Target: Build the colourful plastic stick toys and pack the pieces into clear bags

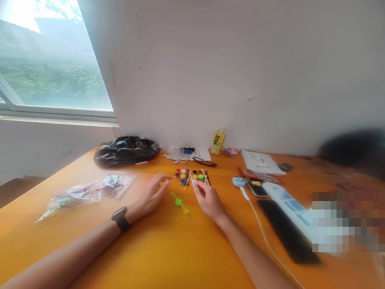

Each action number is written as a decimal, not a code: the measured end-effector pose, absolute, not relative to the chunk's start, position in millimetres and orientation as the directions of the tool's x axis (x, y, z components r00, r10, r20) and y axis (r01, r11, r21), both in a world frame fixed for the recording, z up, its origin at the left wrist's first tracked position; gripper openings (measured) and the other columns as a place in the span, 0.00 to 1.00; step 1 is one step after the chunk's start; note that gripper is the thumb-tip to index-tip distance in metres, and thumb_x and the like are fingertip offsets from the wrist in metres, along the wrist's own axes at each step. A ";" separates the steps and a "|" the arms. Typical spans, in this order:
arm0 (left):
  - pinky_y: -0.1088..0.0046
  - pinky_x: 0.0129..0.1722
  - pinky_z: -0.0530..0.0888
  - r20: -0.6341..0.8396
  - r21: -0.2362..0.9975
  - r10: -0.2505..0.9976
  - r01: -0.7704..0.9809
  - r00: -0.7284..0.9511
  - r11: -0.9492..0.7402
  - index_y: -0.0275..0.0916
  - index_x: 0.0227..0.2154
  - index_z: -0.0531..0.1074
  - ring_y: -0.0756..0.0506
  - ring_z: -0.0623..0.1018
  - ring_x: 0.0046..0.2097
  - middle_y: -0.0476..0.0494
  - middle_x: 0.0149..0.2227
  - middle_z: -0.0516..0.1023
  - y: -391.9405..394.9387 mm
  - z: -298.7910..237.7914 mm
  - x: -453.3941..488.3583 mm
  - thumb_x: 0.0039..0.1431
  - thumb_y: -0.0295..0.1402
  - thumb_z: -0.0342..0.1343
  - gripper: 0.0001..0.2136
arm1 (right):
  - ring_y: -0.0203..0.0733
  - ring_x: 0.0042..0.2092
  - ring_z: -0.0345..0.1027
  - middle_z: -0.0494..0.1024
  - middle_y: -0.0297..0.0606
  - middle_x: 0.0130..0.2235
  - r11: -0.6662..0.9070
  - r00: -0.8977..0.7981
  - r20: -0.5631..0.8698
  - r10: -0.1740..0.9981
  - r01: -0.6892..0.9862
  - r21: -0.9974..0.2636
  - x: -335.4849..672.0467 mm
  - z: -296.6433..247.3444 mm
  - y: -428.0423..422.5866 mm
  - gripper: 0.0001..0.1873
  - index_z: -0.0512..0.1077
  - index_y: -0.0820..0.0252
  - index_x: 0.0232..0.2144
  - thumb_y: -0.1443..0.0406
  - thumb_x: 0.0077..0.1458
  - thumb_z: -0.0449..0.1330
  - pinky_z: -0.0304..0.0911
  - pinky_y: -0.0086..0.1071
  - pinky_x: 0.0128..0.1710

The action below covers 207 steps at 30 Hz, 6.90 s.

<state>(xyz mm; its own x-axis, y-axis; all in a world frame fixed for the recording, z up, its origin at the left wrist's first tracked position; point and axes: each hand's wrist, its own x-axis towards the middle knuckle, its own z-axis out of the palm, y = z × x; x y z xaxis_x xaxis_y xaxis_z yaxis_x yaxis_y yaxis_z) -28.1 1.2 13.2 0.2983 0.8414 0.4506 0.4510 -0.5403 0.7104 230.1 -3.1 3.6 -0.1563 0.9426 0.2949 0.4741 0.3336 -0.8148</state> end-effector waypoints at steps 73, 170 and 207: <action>0.53 0.67 0.65 0.426 0.580 0.719 0.445 0.549 -0.683 0.49 0.66 0.65 0.39 0.66 0.66 0.44 0.67 0.69 -7.1 18.9 -27.8 0.77 0.43 0.41 0.21 | 0.53 0.66 0.59 0.76 0.39 0.59 0.703 -0.378 0.640 0.669 0.602 -0.379 220.8 2.9 -3.1 0.21 0.72 0.50 0.61 0.67 0.69 0.54 0.56 0.58 0.68; 0.67 0.46 0.71 0.357 0.447 0.605 0.439 0.712 -0.779 0.41 0.42 0.77 0.43 0.76 0.45 0.43 0.44 0.79 -6.3 18.3 -23.3 0.68 0.41 0.59 0.09 | 0.33 0.23 0.55 0.64 0.31 0.20 0.379 -0.061 0.376 0.925 0.228 -0.897 213.3 10.1 -18.0 0.25 0.69 0.60 0.18 0.54 0.63 0.62 0.51 0.31 0.25; 0.72 0.36 0.69 0.362 0.570 0.679 0.424 0.638 -0.703 0.40 0.36 0.77 0.47 0.76 0.36 0.46 0.34 0.80 -7.4 2.9 -17.3 0.67 0.37 0.59 0.08 | 0.38 0.32 0.71 0.78 0.36 0.32 0.177 -0.310 0.126 0.942 0.142 -0.974 202.6 -8.5 -12.5 0.15 0.76 0.61 0.34 0.56 0.54 0.70 0.67 0.30 0.32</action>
